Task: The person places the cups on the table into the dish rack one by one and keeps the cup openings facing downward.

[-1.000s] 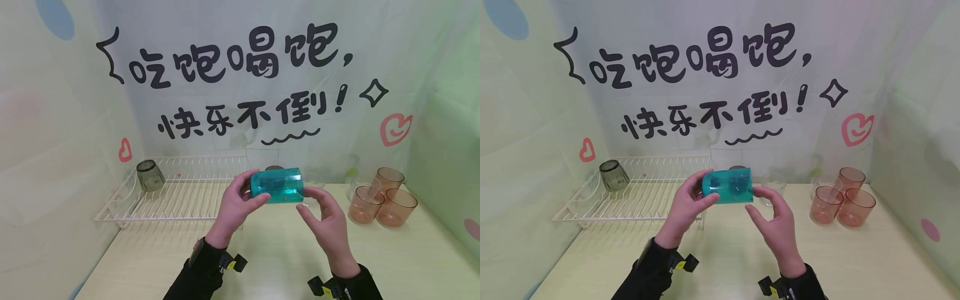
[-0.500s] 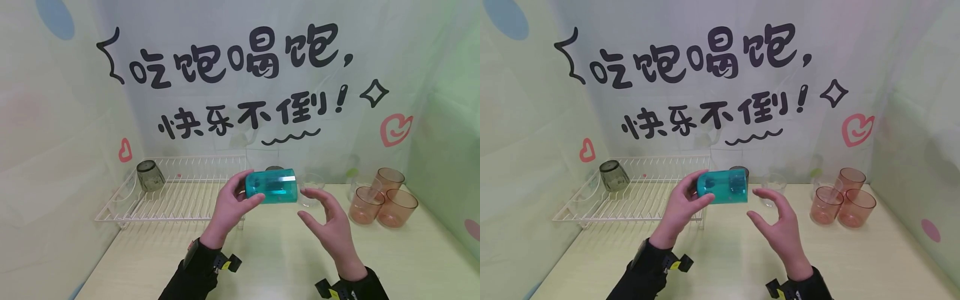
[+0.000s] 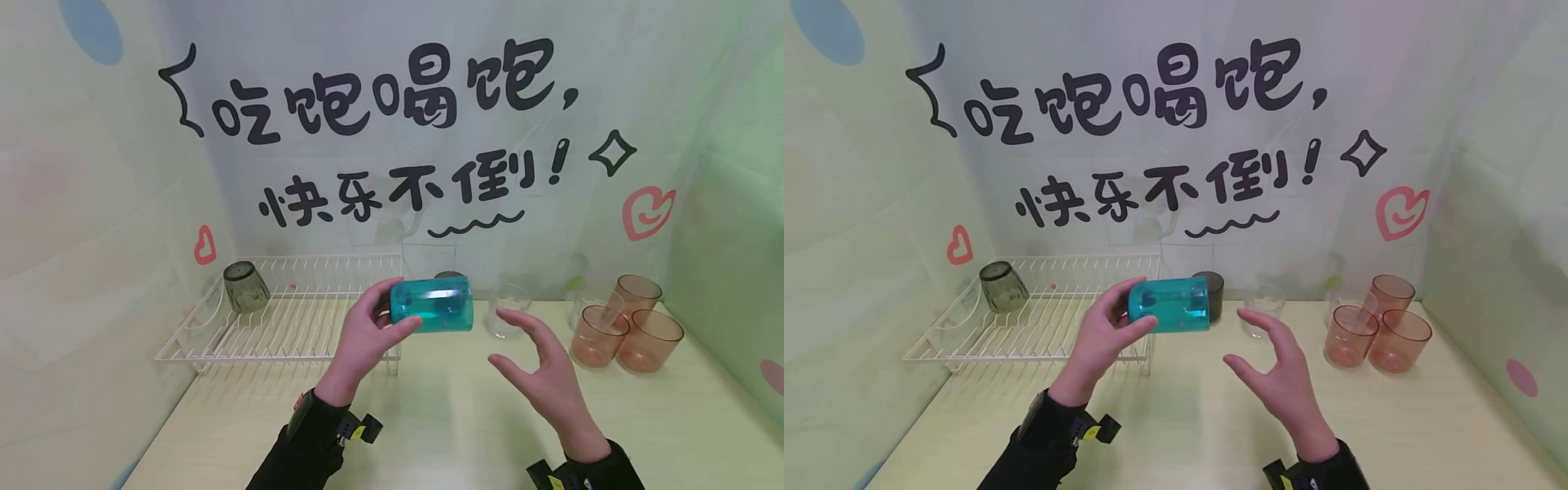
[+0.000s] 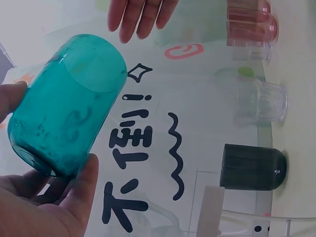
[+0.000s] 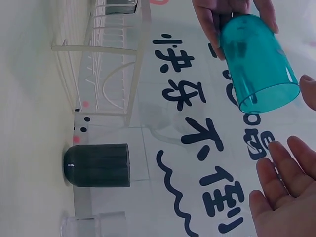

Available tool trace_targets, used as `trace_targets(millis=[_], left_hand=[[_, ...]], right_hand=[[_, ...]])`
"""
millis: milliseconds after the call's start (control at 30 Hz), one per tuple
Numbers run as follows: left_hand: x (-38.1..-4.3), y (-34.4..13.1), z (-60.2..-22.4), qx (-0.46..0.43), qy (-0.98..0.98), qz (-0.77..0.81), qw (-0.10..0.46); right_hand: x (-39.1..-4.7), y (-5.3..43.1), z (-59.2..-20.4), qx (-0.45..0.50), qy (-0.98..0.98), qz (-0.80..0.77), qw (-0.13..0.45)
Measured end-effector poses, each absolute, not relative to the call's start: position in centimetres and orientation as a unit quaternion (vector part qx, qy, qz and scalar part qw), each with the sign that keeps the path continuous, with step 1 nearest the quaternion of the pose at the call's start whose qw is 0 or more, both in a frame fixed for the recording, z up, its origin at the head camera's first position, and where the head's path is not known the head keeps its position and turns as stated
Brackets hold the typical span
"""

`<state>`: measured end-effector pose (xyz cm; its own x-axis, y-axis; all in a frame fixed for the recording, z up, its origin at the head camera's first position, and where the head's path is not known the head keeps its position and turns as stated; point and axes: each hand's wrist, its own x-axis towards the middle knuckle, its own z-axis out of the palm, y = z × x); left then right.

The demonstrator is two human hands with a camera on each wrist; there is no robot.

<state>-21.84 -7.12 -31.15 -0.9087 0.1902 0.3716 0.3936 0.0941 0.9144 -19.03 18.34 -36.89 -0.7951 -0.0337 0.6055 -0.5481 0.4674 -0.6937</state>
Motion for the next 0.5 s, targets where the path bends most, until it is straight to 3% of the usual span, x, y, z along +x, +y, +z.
trace_targets(millis=[500], left_hand=[[-24.3,-9.1,-33.5,-0.181,-0.76,-0.618,0.088]], right_hand=[[-17.7,18.8,-36.1,0.182,-0.835,0.44,0.274]])
